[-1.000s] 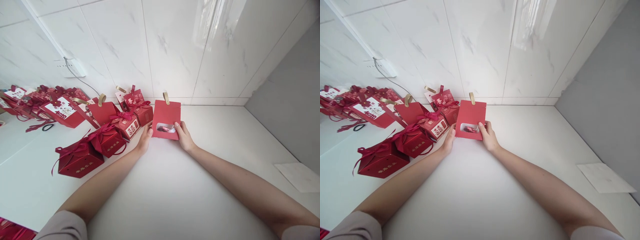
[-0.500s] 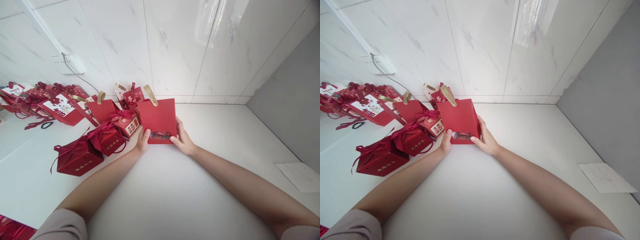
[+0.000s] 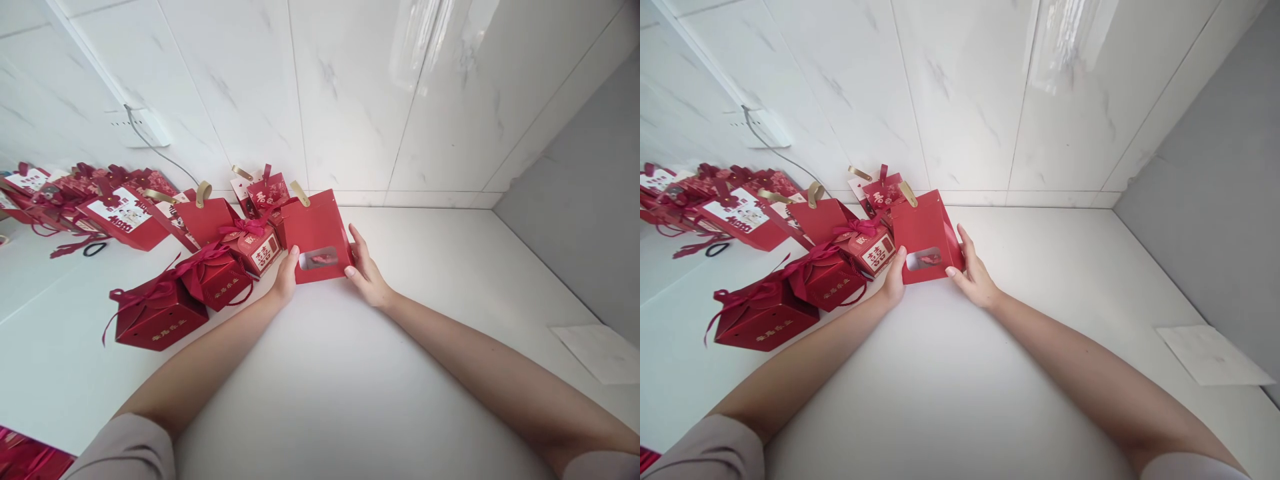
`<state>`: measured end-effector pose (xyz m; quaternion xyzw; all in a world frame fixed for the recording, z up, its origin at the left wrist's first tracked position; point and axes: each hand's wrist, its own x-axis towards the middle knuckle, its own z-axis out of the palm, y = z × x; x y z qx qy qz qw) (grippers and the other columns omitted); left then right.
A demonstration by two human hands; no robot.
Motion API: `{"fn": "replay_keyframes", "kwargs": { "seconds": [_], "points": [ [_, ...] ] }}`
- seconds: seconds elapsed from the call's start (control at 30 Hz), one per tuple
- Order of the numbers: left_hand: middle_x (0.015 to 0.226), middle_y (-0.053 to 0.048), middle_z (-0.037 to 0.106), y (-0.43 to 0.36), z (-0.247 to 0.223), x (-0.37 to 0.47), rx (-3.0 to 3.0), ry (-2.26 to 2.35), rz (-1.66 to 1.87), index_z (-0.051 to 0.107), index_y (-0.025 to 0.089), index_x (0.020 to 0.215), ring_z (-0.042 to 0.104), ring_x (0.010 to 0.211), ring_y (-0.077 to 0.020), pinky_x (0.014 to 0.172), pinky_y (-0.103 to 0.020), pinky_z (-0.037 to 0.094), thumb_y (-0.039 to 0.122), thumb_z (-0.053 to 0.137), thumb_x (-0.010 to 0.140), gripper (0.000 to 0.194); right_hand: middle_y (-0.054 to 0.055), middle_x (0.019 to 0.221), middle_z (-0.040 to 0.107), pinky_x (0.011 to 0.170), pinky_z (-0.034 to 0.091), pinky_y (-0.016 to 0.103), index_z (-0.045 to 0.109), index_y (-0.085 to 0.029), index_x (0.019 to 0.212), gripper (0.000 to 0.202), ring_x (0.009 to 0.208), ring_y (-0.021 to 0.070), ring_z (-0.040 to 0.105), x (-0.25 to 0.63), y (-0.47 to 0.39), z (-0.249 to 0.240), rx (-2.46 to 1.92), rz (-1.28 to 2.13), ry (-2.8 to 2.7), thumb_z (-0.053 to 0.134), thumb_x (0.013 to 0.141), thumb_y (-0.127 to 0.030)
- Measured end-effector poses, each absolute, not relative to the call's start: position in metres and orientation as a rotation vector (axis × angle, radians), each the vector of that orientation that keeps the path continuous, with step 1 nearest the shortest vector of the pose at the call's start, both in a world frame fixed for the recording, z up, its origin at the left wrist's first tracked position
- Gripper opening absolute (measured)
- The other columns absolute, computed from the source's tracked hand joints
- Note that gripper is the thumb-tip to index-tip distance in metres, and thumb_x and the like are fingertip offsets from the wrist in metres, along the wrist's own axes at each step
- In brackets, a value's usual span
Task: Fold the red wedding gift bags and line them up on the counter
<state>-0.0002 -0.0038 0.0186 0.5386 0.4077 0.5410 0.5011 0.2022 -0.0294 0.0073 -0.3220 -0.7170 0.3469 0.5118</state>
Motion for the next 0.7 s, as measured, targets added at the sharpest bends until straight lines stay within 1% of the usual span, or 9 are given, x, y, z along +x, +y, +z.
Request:
{"fn": "replay_keyframes", "kwargs": {
  "seconds": [0.1, 0.13, 0.2, 0.27, 0.4, 0.47, 0.53, 0.6, 0.7],
  "points": [
    [0.087, -0.009, 0.074, -0.004, 0.02, -0.002, 1.241, 0.965, 1.071, 0.057, 0.014, 0.123, 0.072, 0.072, -0.0255, 0.052, -0.031, 0.053, 0.068, 0.041, 0.086, 0.067, 0.015, 0.127, 0.054, 0.079, 0.056, 0.041, -0.002, -0.026, 0.156, 0.09, 0.104, 0.0253, 0.062, 0.202, -0.028, 0.005, -0.791, 0.873, -1.638, 0.047, 0.091, -0.064],
    [0.088, -0.009, 0.074, -0.005, 0.021, -0.002, 1.235, 0.962, 1.02, 0.052, 0.015, 0.128, 0.072, 0.066, -0.0247, 0.048, -0.029, 0.051, 0.068, 0.042, 0.086, 0.069, 0.015, 0.123, 0.055, 0.076, 0.056, 0.039, -0.001, -0.026, 0.155, 0.09, 0.1, 0.0244, 0.063, 0.201, -0.027, 0.004, -0.797, 0.894, -1.609, 0.048, 0.09, -0.064],
    [0.092, -0.009, 0.074, -0.005, 0.022, -0.003, 1.249, 0.962, 0.995, 0.045, 0.017, 0.135, 0.071, 0.059, -0.0229, 0.046, -0.028, 0.05, 0.067, 0.045, 0.085, 0.07, 0.014, 0.119, 0.056, 0.072, 0.057, 0.038, 0.002, -0.025, 0.155, 0.089, 0.095, 0.0234, 0.063, 0.2, -0.027, 0.004, -0.818, 0.934, -1.56, 0.05, 0.09, -0.062],
    [0.094, -0.01, 0.074, -0.005, 0.022, -0.002, 1.263, 0.956, 0.998, 0.044, 0.018, 0.135, 0.071, 0.058, -0.0224, 0.046, -0.026, 0.049, 0.065, 0.046, 0.085, 0.068, 0.014, 0.117, 0.06, 0.073, 0.057, 0.039, 0.005, -0.025, 0.154, 0.085, 0.101, 0.0249, 0.062, 0.199, -0.029, 0.005, -0.832, 0.933, -1.551, 0.05, 0.091, -0.06],
    [0.092, -0.011, 0.073, -0.005, 0.021, 0.0, 1.237, 0.96, 0.983, 0.049, 0.015, 0.127, 0.071, 0.061, -0.0239, 0.046, -0.027, 0.048, 0.062, 0.044, 0.086, 0.063, 0.013, 0.121, 0.064, 0.089, 0.054, 0.046, 0.012, -0.026, 0.152, 0.076, 0.124, 0.0277, 0.052, 0.197, -0.032, 0.008, -0.804, 0.852, -1.617, 0.049, 0.093, -0.058],
    [0.094, -0.011, 0.073, -0.005, 0.02, 0.0, 1.214, 0.987, 1.001, 0.05, 0.015, 0.125, 0.072, 0.069, -0.0249, 0.052, -0.03, 0.051, 0.06, 0.044, 0.086, 0.06, 0.014, 0.129, 0.06, 0.095, 0.051, 0.048, 0.015, -0.026, 0.15, 0.074, 0.126, 0.0276, 0.051, 0.197, -0.033, 0.01, -0.795, 0.81, -1.635, 0.05, 0.092, -0.056],
    [0.105, -0.01, 0.071, -0.006, 0.02, 0.0, 1.257, 1.037, 1.111, 0.052, 0.017, 0.121, 0.071, 0.088, -0.0247, 0.067, -0.032, 0.055, 0.058, 0.046, 0.088, 0.053, 0.014, 0.138, 0.053, 0.101, 0.048, 0.049, 0.017, -0.025, 0.15, 0.075, 0.126, 0.0275, 0.052, 0.197, -0.033, 0.011, -0.801, 0.75, -1.64, 0.054, 0.091, -0.054],
    [0.115, -0.009, 0.068, -0.007, 0.019, -0.001, 1.347, 1.101, 1.264, 0.053, 0.019, 0.116, 0.065, 0.107, -0.0224, 0.086, -0.032, 0.052, 0.056, 0.051, 0.089, 0.046, 0.015, 0.145, 0.045, 0.105, 0.045, 0.049, 0.017, -0.025, 0.15, 0.076, 0.129, 0.028, 0.05, 0.198, -0.034, 0.012, -0.817, 0.688, -1.648, 0.057, 0.09, -0.052],
    [0.118, -0.008, 0.067, -0.006, 0.018, -0.002, 1.415, 1.129, 1.372, 0.055, 0.019, 0.108, 0.059, 0.117, -0.021, 0.101, -0.033, 0.045, 0.058, 0.053, 0.089, 0.043, 0.015, 0.154, 0.033, 0.112, 0.04, 0.049, 0.017, -0.023, 0.15, 0.079, 0.137, 0.0294, 0.042, 0.197, -0.036, 0.015, -0.833, 0.62, -1.682, 0.06, 0.089, -0.049]
  ]
}}
